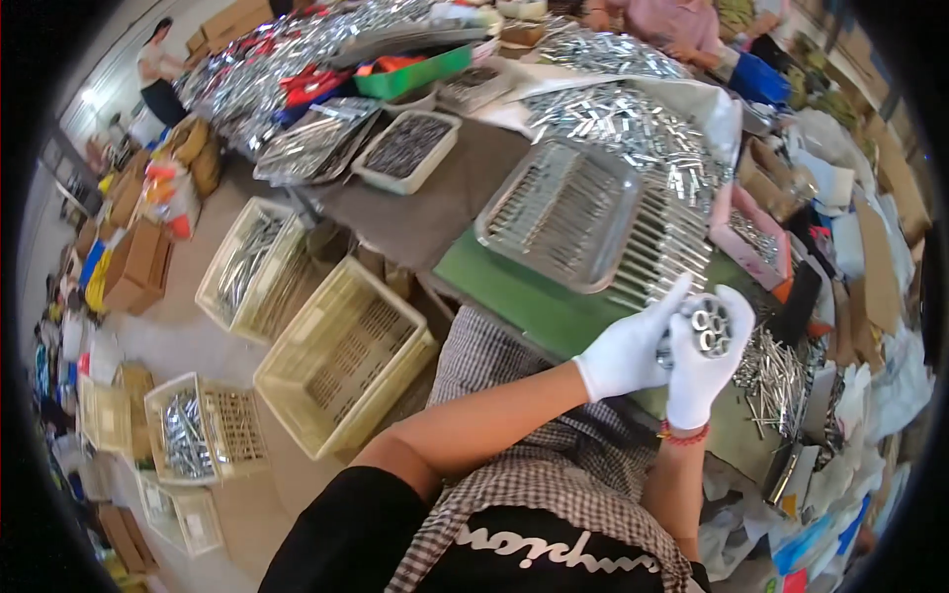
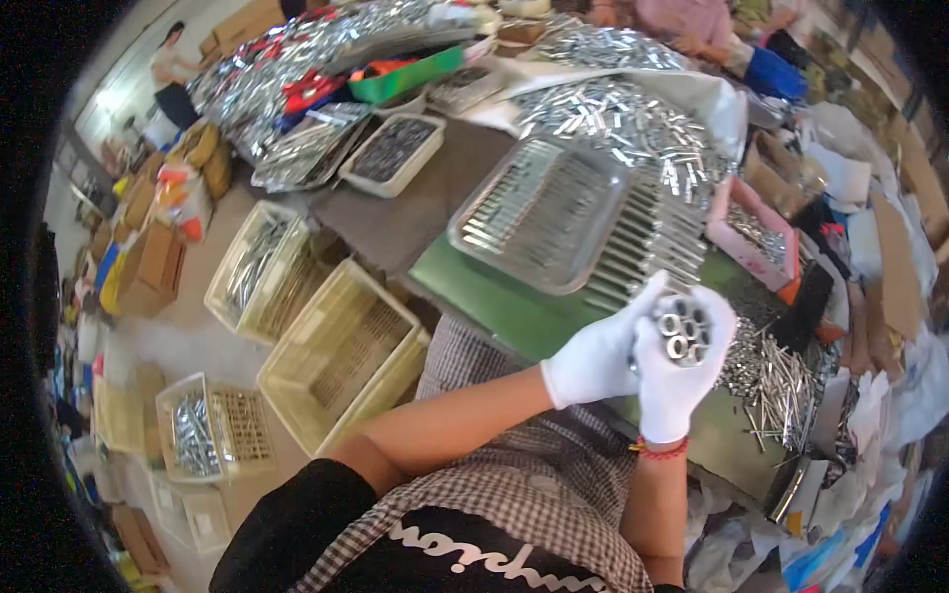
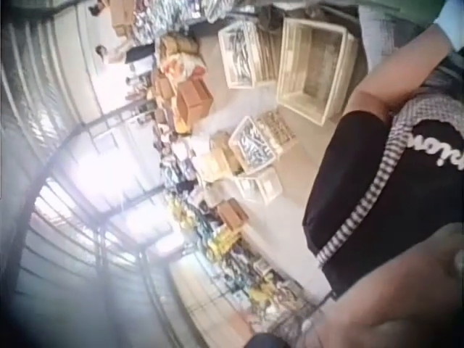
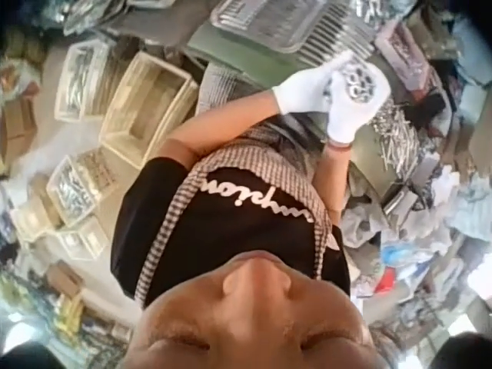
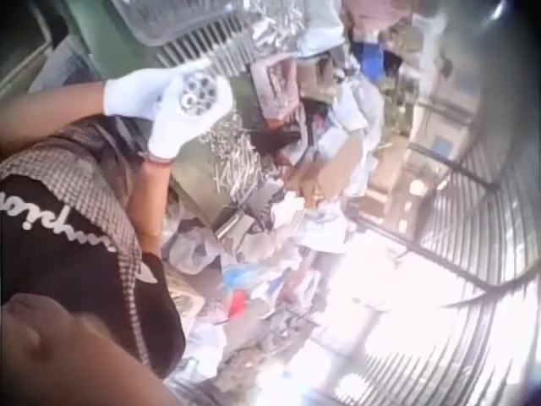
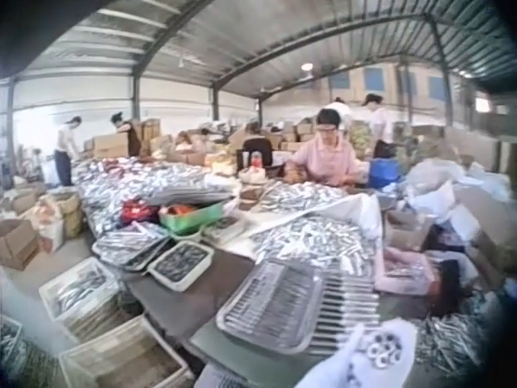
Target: Manually assemble metal pins and cylindrical parts into complex industrial components.
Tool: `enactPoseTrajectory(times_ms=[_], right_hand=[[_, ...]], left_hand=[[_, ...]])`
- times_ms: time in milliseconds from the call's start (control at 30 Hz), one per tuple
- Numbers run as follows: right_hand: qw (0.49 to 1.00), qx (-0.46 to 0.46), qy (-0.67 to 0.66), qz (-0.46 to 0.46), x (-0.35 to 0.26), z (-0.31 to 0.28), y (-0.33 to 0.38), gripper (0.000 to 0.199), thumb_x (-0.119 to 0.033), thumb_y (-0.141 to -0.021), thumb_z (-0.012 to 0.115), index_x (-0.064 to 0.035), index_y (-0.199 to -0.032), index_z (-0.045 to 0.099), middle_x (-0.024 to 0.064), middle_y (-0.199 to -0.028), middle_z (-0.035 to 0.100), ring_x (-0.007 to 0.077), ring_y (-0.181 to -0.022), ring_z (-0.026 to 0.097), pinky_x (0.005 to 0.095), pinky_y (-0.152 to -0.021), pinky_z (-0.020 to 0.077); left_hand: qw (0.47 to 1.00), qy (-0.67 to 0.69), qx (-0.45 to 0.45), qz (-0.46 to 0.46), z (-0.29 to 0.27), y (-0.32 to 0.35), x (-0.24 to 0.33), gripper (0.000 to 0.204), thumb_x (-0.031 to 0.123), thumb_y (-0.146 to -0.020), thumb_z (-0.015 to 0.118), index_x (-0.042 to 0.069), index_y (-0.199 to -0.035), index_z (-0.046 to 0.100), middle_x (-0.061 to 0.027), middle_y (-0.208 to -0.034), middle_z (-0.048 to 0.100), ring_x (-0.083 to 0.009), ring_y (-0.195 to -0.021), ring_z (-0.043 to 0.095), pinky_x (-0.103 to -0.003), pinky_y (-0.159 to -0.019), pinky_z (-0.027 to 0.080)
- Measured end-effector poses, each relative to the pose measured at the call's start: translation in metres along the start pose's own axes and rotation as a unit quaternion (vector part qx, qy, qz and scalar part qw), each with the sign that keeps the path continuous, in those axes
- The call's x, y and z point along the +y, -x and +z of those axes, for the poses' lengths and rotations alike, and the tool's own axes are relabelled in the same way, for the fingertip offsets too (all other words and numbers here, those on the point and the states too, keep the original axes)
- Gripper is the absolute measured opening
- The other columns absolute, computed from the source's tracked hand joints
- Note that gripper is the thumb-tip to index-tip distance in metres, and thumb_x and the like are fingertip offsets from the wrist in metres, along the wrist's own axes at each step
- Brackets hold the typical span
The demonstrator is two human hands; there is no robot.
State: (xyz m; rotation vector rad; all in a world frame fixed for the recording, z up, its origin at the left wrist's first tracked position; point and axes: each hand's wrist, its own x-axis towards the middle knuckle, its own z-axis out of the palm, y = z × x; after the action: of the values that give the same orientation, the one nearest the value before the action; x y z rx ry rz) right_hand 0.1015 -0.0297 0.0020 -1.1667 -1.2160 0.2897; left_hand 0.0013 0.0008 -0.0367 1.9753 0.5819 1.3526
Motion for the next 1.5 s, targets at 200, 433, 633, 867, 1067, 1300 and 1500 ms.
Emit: enactPoseTrajectory(times_ms=[200, 433, 633, 867, 1067, 1300, 1500], right_hand=[[1.0, 0.019, -0.007, 0.013, 0.001, -0.001, 0.004, 0.045, 0.007, -0.076, 0.068, -0.0019, -0.116, 0.05, 0.0064, -0.109, 0.052, 0.014, -0.096, 0.056, 0.0284, -0.089, 0.0464], [0.999, 0.026, -0.021, 0.02, 0.006, -0.002, 0.006, 0.041, 0.005, -0.079, 0.065, -0.0023, -0.117, 0.05, 0.0055, -0.107, 0.053, 0.0135, -0.096, 0.055, 0.0288, -0.089, 0.0459], [0.999, 0.032, 0.018, -0.011, 0.002, -0.001, 0.008, 0.04, 0.004, -0.08, 0.066, -0.0026, -0.116, 0.05, 0.0041, -0.111, 0.051, 0.0122, -0.1, 0.052, 0.028, -0.089, 0.0448], [0.968, 0.08, -0.201, 0.127, -0.01, -0.002, 0.005, 0.036, 0.004, -0.08, 0.055, -0.0045, -0.115, 0.049, 0.0063, -0.097, 0.057, 0.0157, -0.085, 0.058, 0.0283, -0.081, 0.0481], [0.968, 0.034, -0.2, 0.147, -0.063, 0.014, 0.007, 0.061, 0.005, -0.066, 0.067, -0.0068, -0.122, 0.046, 0.0056, -0.113, 0.051, 0.0167, -0.105, 0.052, 0.0312, -0.095, 0.0421], [0.99, -0.131, -0.031, 0.039, -0.049, -0.017, 0.034, 0.068, -0.02, -0.063, 0.077, -0.0009, -0.123, 0.051, 0.0139, -0.128, 0.049, 0.0281, -0.115, 0.051, 0.0389, -0.098, 0.0408], [0.827, -0.258, 0.455, 0.204, -0.025, -0.11, 0.129, 0.038, -0.041, -0.072, 0.074, -0.0047, -0.072, 0.066, 0.0146, -0.073, 0.065, 0.0341, -0.07, 0.063, 0.0445, -0.064, 0.0497]], left_hand=[[0.999, -0.001, -0.04, -0.006, 0.007, 0.002, -0.01, 0.098, 0.014, -0.079, 0.07, 0.002, -0.15, 0.004, -0.0115, -0.096, 0.061, -0.0258, -0.081, 0.062, -0.035, -0.077, 0.05], [0.98, 0.054, -0.151, -0.113, 0.002, 0.0, -0.013, 0.094, 0.024, -0.08, 0.07, 0.005, -0.149, 0.009, -0.0127, -0.11, 0.062, -0.0277, -0.096, 0.063, -0.036, -0.09, 0.048], [0.983, 0.051, -0.152, -0.091, 0.002, 0.001, -0.015, 0.09, 0.025, -0.079, 0.07, 0.006, -0.147, 0.016, -0.0132, -0.119, 0.059, -0.0291, -0.106, 0.06, -0.036, -0.094, 0.047], [0.952, -0.175, -0.092, 0.234, 0.006, -0.006, -0.017, 0.087, 0.026, -0.077, 0.073, 0.006, -0.145, 0.023, -0.0142, -0.126, 0.057, -0.0304, -0.108, 0.061, -0.037, -0.092, 0.049], [0.988, 0.064, -0.08, -0.118, -0.026, 0.005, 0.018, 0.091, 0.026, -0.072, 0.078, 0.013, -0.144, 0.023, -0.0199, -0.11, 0.062, -0.0389, -0.091, 0.064, -0.041, -0.077, 0.053], [0.981, 0.129, 0.047, -0.138, -0.051, 0.028, 0.009, 0.083, 0.004, -0.071, 0.073, 0.003, -0.138, 0.024, -0.0131, -0.124, 0.047, -0.0248, -0.112, 0.053, -0.035, -0.092, 0.045], [0.963, 0.13, 0.096, -0.215, -0.088, 0.039, 0.002, 0.042, 0.052, -0.098, 0.036, 0.018, -0.12, 0.046, -0.0038, -0.119, 0.056, -0.0129, -0.076, 0.062, -0.022, -0.043, 0.046]])
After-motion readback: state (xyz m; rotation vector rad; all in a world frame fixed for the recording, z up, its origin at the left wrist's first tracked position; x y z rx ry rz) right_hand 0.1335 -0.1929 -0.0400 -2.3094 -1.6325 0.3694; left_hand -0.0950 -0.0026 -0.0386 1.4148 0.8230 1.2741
